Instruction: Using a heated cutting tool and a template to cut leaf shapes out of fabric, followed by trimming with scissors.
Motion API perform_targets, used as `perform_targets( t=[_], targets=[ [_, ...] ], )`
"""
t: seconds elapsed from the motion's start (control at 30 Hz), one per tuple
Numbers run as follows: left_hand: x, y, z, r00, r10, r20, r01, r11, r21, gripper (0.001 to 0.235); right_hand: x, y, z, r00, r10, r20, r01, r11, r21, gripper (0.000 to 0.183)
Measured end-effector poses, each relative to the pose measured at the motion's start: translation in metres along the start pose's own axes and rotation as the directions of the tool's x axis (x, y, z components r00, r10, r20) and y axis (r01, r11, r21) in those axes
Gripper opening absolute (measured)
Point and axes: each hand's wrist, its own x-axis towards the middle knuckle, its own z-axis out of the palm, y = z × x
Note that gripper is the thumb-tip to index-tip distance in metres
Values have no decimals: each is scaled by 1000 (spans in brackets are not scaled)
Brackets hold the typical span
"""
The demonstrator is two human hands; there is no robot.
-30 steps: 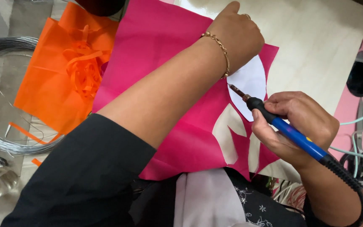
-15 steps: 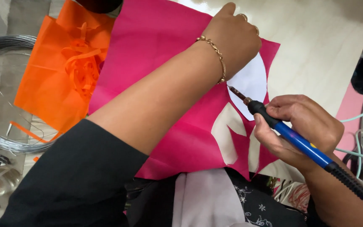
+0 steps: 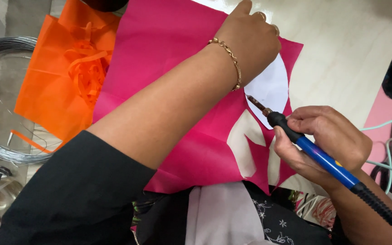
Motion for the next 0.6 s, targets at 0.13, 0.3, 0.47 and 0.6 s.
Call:
perform_targets(
  t=[0.13,0.3,0.47,0.6],
  targets=[
    [1,0,0,1000,2,6,-2,1000,-5,20,-2,-1,4,1000,-11,-19,10,999,-38,22],
    [1,0,-2,1000,0,23,0,1000,-1,17,-1,-2,4,1000,-18,-20,17,999,-37,22],
    [1,0,0,1000,-2,2,2,1000,-6,19,-2,-1,1,1000,-19,8,19,999,-44,22],
    [1,1,0,1000,-12,-5,12,1000,-6,18,-2,-1,1,1000,-17,1,17,999,-49,23]
  ],
)
